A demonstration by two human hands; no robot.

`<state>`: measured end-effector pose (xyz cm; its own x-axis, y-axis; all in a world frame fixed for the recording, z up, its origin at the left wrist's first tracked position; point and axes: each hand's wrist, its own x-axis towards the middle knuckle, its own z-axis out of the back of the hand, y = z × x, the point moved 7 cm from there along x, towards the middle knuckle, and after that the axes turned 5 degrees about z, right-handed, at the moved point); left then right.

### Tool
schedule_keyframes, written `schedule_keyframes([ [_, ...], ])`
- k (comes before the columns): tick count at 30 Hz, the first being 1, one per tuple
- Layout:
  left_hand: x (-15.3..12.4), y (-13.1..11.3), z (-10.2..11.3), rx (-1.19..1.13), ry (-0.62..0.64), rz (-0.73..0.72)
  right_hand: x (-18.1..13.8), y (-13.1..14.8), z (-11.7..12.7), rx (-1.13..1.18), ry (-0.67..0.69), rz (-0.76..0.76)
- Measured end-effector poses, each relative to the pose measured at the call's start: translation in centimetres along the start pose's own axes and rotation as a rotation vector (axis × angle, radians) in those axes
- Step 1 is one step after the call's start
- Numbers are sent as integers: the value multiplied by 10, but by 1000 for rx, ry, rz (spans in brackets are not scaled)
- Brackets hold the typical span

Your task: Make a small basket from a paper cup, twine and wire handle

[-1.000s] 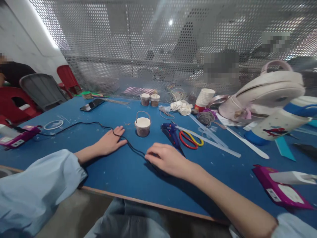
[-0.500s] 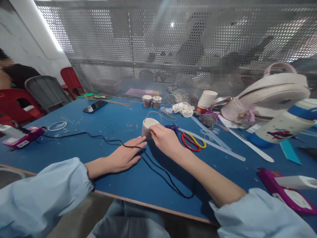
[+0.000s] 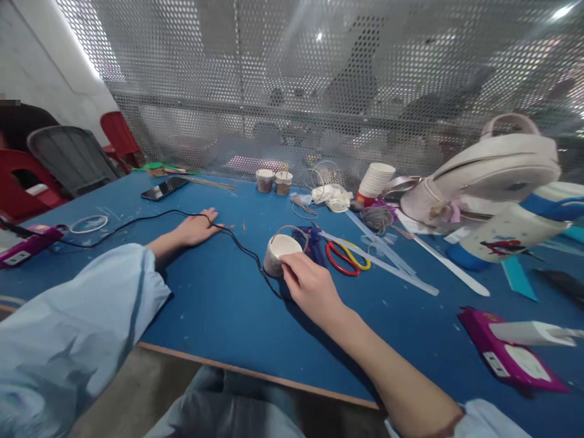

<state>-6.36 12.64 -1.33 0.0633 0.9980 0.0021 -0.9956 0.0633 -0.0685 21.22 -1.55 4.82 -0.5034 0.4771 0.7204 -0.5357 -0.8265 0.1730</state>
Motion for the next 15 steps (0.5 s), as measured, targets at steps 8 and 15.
schedule_keyframes([
  [8, -30, 33, 30, 150, -189, 342, 0, 1, -7, 23, 11, 9],
  [15, -7, -82, 17, 64, -117, -28, -3, 3, -5, 19, 11, 36],
])
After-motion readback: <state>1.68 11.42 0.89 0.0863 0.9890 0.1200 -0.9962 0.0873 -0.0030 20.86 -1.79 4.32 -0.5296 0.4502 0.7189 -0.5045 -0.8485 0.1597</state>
